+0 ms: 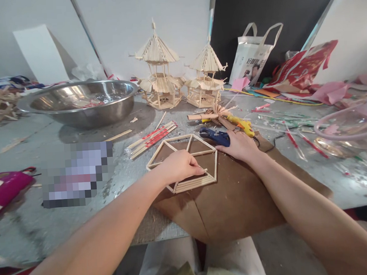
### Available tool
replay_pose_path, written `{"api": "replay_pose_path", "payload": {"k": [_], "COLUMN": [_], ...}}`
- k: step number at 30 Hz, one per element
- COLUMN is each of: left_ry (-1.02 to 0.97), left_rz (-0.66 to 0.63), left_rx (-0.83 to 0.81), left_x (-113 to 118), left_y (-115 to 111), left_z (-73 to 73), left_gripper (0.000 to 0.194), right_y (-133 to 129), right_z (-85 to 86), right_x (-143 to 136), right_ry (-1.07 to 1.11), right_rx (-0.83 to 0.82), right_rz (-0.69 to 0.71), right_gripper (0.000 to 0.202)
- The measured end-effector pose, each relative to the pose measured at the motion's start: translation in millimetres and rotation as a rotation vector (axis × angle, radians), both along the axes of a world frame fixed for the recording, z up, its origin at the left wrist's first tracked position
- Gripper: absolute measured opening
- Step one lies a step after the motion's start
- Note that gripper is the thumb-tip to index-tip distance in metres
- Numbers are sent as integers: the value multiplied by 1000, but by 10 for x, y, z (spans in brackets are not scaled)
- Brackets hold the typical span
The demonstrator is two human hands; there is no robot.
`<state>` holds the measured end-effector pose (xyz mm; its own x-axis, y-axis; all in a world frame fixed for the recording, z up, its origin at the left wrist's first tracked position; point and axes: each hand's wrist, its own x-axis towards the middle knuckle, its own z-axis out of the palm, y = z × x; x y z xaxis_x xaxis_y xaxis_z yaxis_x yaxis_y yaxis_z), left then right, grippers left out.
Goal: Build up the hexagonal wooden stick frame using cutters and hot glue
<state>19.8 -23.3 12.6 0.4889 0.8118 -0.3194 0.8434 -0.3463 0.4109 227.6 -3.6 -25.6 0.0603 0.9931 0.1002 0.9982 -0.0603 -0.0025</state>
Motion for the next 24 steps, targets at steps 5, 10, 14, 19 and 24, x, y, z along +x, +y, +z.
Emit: {"api": "replay_pose_path", "payload": {"k": [5, 10, 14, 19, 24], "left_ry": [13, 5, -2, 19, 51], "left_rz": [-33, -48, -56, -50, -46], "left_rx": [-2, 21, 40, 61, 77], "left_x": [-8, -18, -15, -8, -6], "left_y": [0, 10, 9, 5, 5], "left_z": [-20, -73, -91, -90, -86], "left_gripper": [29, 27, 27, 28, 30], "right_y": [5, 1, -2, -3, -4], "right_z": [-5, -15, -14, -13, -15], "right_x": [7, 12, 12, 11, 7], "right_ry": [-6, -13, -4, -15, -14], "right_rx": [6, 13, 18, 27, 20], "right_rz": [2, 16, 16, 19, 11], "right_gripper": [67, 67, 67, 66, 66]}}
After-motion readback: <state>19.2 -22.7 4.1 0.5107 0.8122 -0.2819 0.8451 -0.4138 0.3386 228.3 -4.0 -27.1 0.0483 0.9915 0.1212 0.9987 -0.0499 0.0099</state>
